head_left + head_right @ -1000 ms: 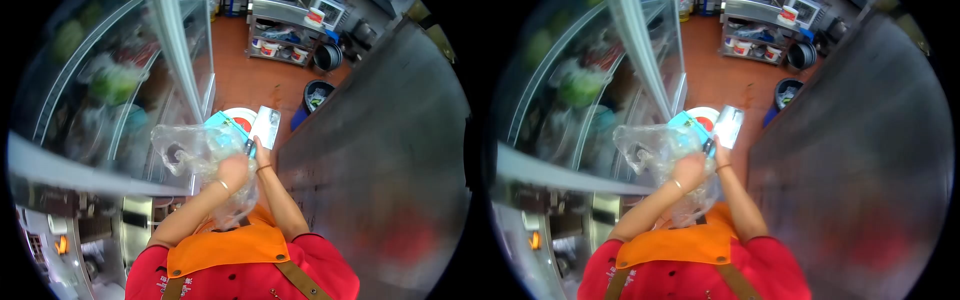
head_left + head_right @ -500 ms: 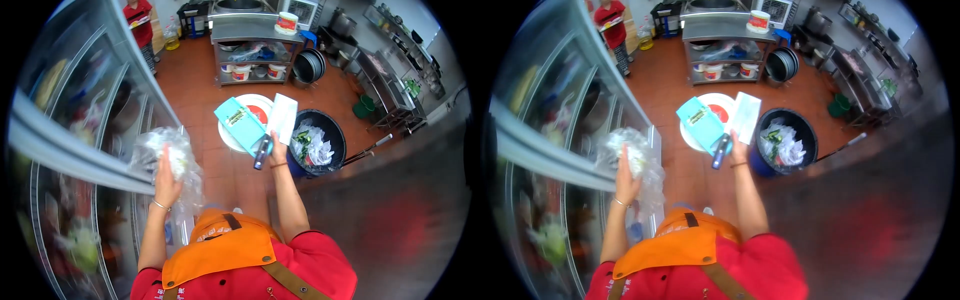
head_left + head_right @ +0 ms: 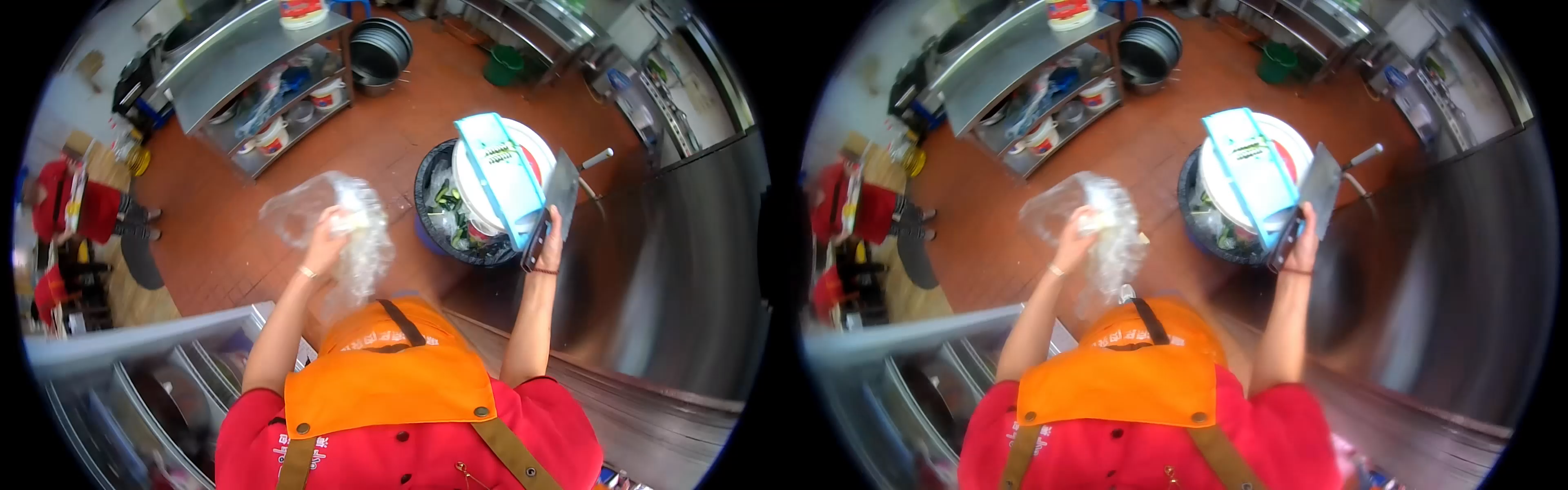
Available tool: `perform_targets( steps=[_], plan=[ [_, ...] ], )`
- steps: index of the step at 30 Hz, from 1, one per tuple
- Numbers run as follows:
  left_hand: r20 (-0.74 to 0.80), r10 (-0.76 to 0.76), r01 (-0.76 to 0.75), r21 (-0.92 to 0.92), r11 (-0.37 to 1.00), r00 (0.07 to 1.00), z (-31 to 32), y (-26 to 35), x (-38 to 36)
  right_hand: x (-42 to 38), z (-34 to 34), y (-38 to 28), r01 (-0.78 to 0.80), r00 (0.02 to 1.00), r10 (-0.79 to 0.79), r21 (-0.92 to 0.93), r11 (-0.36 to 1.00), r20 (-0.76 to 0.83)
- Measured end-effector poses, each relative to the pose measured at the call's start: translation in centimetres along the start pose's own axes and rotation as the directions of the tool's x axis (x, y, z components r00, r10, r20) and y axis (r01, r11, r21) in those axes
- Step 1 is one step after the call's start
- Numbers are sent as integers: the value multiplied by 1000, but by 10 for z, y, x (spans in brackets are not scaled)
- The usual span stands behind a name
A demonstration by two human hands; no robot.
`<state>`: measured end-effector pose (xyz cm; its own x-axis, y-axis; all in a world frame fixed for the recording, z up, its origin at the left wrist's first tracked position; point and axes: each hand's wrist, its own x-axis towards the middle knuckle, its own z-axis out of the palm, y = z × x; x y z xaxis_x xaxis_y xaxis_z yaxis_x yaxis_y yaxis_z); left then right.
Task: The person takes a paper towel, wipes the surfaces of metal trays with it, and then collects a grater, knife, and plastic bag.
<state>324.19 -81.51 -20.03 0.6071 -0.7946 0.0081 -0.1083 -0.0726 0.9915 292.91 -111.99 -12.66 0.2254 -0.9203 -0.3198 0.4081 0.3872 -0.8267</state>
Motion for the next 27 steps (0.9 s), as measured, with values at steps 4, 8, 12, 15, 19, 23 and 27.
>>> perform_targets(
  steps=[4,8,12,15,19,23,27],
  plan=[
    [356,6,86,-242,967,935,105,-40,111,3,-4,-11,64,970,-64,-7,998,-236],
    [646,327,-297,-160,941,690,244,-71,183,17,2,-12,148,903,-116,46,988,-414],
    [942,-15,-388,152,909,334,315,-103,224,39,-13,7,192,851,-127,76,979,-510],
    [994,-38,-382,76,921,105,310,-101,304,93,29,-12,161,793,-133,-6,987,-594],
    [960,-253,-37,259,965,122,259,-109,453,203,80,-29,144,793,-81,57,988,-603],
    [793,-503,517,287,807,343,183,-98,608,314,140,-48,45,800,30,111,993,-599],
    [579,-552,641,65,765,600,123,-108,739,438,179,-55,-17,814,35,38,999,-579]
  ],
)
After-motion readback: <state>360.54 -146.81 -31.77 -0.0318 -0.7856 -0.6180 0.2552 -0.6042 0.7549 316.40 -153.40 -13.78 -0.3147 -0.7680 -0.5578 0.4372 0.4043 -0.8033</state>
